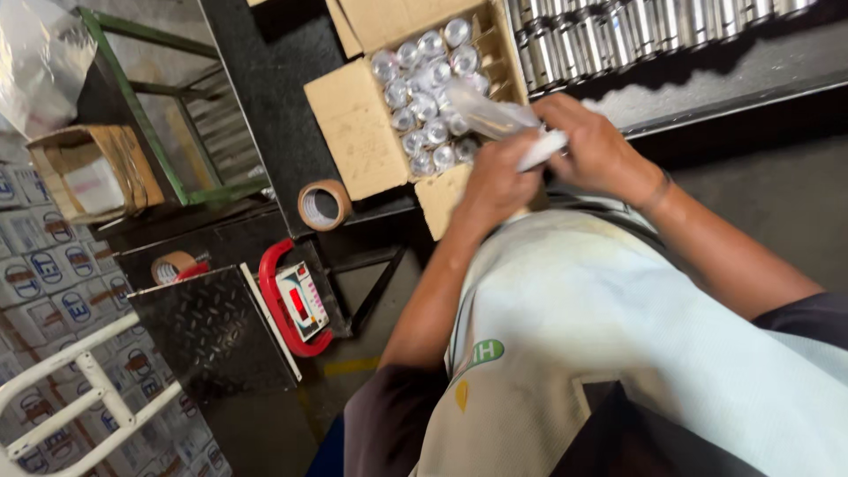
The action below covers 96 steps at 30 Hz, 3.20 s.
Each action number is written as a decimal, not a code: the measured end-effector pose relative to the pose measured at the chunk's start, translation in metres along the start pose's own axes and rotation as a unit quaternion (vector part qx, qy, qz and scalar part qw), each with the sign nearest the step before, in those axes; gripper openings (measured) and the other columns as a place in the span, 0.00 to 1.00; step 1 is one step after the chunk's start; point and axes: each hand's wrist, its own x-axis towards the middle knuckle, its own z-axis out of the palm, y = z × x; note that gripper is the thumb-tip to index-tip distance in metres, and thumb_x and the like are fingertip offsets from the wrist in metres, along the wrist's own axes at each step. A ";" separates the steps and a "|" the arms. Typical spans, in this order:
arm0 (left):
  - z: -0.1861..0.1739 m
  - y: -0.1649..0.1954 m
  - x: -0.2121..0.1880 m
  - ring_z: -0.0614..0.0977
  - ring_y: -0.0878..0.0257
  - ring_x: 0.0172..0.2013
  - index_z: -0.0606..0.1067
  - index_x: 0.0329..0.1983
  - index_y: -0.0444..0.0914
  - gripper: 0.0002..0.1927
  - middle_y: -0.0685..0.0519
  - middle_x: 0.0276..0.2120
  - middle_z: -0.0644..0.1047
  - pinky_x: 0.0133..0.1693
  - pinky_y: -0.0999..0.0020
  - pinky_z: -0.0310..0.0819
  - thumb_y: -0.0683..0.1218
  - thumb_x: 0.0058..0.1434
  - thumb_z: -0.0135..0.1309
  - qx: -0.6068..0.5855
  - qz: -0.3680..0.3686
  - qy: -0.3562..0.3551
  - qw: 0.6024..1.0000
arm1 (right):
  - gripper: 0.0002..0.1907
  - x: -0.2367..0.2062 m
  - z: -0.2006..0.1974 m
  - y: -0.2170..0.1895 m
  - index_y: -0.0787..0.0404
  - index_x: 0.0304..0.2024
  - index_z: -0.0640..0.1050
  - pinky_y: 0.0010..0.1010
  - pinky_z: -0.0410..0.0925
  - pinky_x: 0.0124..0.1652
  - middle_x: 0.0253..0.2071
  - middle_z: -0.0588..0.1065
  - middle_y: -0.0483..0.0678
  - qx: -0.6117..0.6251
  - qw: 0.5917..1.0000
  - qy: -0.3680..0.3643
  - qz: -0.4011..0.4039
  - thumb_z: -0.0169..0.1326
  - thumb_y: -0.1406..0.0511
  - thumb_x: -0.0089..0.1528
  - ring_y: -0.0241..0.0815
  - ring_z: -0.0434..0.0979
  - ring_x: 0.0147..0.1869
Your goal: The person packs small metal parts into a cardboard box. They open the box, place individually wrapped metal parts inside, and then close and tape the box. The person repeats this process with another box.
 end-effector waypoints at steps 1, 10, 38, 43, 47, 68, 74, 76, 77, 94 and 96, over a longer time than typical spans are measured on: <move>0.003 -0.002 -0.003 0.82 0.50 0.38 0.76 0.52 0.36 0.10 0.41 0.36 0.80 0.41 0.58 0.79 0.39 0.68 0.54 -0.014 0.046 -0.022 0.999 | 0.19 0.001 0.005 -0.014 0.69 0.59 0.74 0.30 0.70 0.50 0.51 0.74 0.50 0.073 0.997 0.025 -0.009 0.53 0.63 0.70 0.39 0.75 0.50; -0.022 -0.077 -0.051 0.72 0.67 0.22 0.69 0.43 0.36 0.09 0.52 0.28 0.73 0.22 0.72 0.64 0.46 0.73 0.52 -0.603 -0.350 0.188 0.691 | 0.21 -0.026 0.028 -0.021 0.61 0.63 0.65 0.29 0.76 0.49 0.54 0.70 0.46 0.162 0.972 0.170 -0.011 0.58 0.69 0.71 0.35 0.75 0.52; 0.013 -0.008 0.004 0.77 0.60 0.22 0.78 0.39 0.36 0.09 0.50 0.24 0.78 0.23 0.59 0.70 0.43 0.57 0.64 -0.250 -0.318 0.002 0.915 | 0.26 -0.006 -0.039 -0.005 0.64 0.61 0.72 0.34 0.69 0.56 0.51 0.69 0.48 0.265 0.963 0.005 0.054 0.62 0.65 0.62 0.36 0.70 0.54; -0.029 0.000 0.012 0.76 0.59 0.20 0.80 0.29 0.32 0.11 0.45 0.19 0.76 0.28 0.61 0.72 0.46 0.60 0.62 0.085 -0.220 0.060 0.970 | 0.24 -0.005 -0.074 0.103 0.75 0.48 0.76 0.44 0.73 0.47 0.49 0.73 0.67 -0.340 0.914 0.181 0.129 0.70 0.63 0.59 0.59 0.77 0.47; -0.024 0.002 0.012 0.75 0.64 0.23 0.80 0.34 0.33 0.13 0.46 0.22 0.78 0.30 0.65 0.72 0.48 0.65 0.60 0.015 -0.201 0.064 0.977 | 0.24 -0.002 -0.095 0.154 0.67 0.30 0.82 0.43 0.73 0.36 0.30 0.77 0.61 -0.438 0.858 0.162 0.211 0.71 0.51 0.57 0.57 0.78 0.34; -0.008 -0.104 -0.063 0.69 0.67 0.18 0.70 0.38 0.35 0.17 0.46 0.25 0.75 0.22 0.72 0.64 0.54 0.73 0.45 -0.538 -0.390 0.103 0.740 | 0.13 0.023 0.046 0.017 0.63 0.48 0.79 0.38 0.75 0.45 0.54 0.74 0.61 -0.132 0.981 -0.130 0.054 0.59 0.65 0.61 0.51 0.79 0.49; -0.004 -0.104 -0.082 0.70 0.68 0.22 0.70 0.43 0.36 0.10 0.49 0.28 0.74 0.25 0.72 0.66 0.48 0.74 0.53 -0.531 -0.373 0.149 0.746 | 0.23 0.091 0.048 0.049 0.64 0.38 0.79 0.45 0.74 0.42 0.39 0.77 0.58 -0.241 0.899 -0.364 0.028 0.72 0.61 0.45 0.60 0.81 0.41; -0.012 -0.098 -0.085 0.76 0.64 0.26 0.70 0.50 0.36 0.10 0.46 0.33 0.76 0.28 0.70 0.72 0.46 0.71 0.53 -0.566 -0.363 0.108 0.732 | 0.22 0.108 0.044 0.056 0.59 0.38 0.80 0.46 0.73 0.43 0.35 0.79 0.53 -0.274 0.901 -0.333 0.036 0.72 0.61 0.44 0.58 0.82 0.44; -0.018 -0.095 -0.086 0.80 0.61 0.28 0.70 0.52 0.35 0.13 0.43 0.35 0.79 0.31 0.68 0.77 0.46 0.68 0.52 -0.572 -0.386 0.074 0.720 | 0.19 0.111 0.043 0.057 0.58 0.38 0.80 0.47 0.73 0.44 0.36 0.80 0.53 -0.315 0.903 -0.290 0.025 0.70 0.62 0.45 0.57 0.81 0.45; 0.018 -0.135 -0.034 0.79 0.60 0.28 0.75 0.55 0.29 0.12 0.47 0.37 0.80 0.30 0.63 0.73 0.42 0.74 0.55 -0.430 -0.286 0.028 0.856 | 0.15 0.022 -0.014 -0.001 0.63 0.40 0.79 0.41 0.68 0.39 0.37 0.77 0.52 -0.125 0.984 -0.072 0.107 0.58 0.56 0.64 0.49 0.77 0.39; 0.025 -0.104 -0.017 0.78 0.62 0.26 0.78 0.51 0.34 0.10 0.50 0.34 0.81 0.27 0.64 0.68 0.42 0.68 0.57 -0.090 -0.238 0.031 0.967 | 0.19 0.018 -0.025 -0.003 0.62 0.43 0.78 0.44 0.66 0.42 0.44 0.76 0.52 -0.352 0.932 -0.045 0.070 0.61 0.55 0.59 0.51 0.75 0.50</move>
